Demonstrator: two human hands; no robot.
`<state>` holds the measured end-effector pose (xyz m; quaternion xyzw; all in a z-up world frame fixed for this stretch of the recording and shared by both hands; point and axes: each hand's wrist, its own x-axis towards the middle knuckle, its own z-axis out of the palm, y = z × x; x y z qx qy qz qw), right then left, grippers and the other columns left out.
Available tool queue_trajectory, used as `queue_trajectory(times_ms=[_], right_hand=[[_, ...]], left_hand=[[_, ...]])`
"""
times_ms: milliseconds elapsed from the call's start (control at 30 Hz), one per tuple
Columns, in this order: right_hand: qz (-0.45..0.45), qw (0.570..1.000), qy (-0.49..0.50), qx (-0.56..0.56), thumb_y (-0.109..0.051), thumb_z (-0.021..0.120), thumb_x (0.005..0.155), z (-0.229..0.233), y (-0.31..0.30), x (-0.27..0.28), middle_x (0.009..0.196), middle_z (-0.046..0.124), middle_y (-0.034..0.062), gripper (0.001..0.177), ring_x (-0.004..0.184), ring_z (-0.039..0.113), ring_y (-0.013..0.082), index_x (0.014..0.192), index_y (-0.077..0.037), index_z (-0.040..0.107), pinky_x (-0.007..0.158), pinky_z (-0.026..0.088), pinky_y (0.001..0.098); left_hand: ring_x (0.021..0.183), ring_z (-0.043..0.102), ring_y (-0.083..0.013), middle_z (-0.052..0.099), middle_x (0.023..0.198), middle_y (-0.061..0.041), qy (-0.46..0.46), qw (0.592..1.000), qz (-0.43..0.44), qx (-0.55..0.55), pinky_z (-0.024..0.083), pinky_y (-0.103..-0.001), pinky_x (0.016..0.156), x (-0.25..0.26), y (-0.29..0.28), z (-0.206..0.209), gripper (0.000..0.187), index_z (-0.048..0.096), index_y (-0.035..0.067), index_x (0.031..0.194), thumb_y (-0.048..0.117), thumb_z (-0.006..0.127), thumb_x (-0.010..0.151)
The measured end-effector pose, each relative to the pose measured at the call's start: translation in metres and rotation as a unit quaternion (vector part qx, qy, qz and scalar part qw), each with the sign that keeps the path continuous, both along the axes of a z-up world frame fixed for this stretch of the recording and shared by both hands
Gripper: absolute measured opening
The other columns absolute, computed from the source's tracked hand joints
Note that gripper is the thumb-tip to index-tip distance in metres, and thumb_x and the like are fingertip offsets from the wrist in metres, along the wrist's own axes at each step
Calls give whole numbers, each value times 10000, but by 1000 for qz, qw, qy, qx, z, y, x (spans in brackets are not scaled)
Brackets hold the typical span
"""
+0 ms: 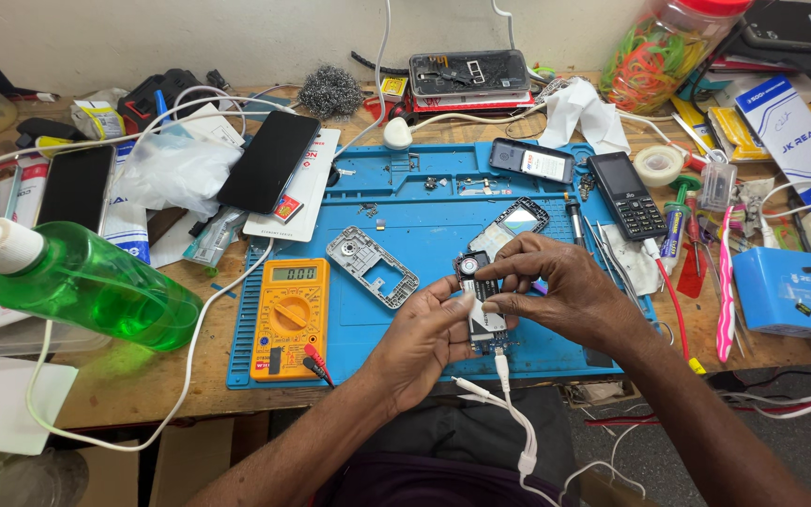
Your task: The person holds a disassembled mobile phone connected to a charging cable and uses tweezers to manipulate components on the circuit board. They then use a red plastic tool to press on the phone's screen area.
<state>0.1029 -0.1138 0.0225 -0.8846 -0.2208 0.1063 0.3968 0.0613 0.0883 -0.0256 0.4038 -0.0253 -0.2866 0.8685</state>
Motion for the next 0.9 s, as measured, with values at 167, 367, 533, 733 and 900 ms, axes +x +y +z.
queue_trajectory(times_ms=[167,367,533,733,900], right_hand=[[-8,999,-36,-14,-174,859,723,2,2,-3,952,683,-4,367,710,687,98,1087,-172,808,667,599,284],[3,994,-104,-43,-185,855,736,5,2,-13,957,696,26,354,778,737,135,1084,-174,792,673,606,300],[-45,979,-182,-81,-147,788,804,6,11,-50,1024,685,81,447,843,732,200,1241,-130,697,700,608,359],[-96,937,-311,-124,-156,767,776,2,30,-81,1082,646,168,455,951,692,314,1182,28,677,772,578,396],[-165,926,-313,-133,-211,801,767,-3,31,-83,1041,696,128,408,955,707,304,1114,-16,710,781,577,396]], left_hand=[[1087,715,-204,731,1133,-118,-16,1000,4,17,628,-357,896,0,-2,-2,435,444,32,1416,132,562,1009],[1066,729,-181,733,1139,-110,-33,999,6,11,624,-335,899,-3,-3,-8,457,440,15,1436,98,583,1010],[1008,678,-116,719,1183,-62,-67,995,69,40,572,-296,823,-8,-8,-1,465,462,49,1455,120,598,1016],[1046,677,-108,718,1131,-55,-23,994,110,4,560,-305,893,-20,-23,14,448,430,79,1431,188,523,1006],[1070,579,-121,634,1158,-61,-8,980,155,-127,499,-313,959,-33,-43,7,444,421,22,1500,224,442,1105]])
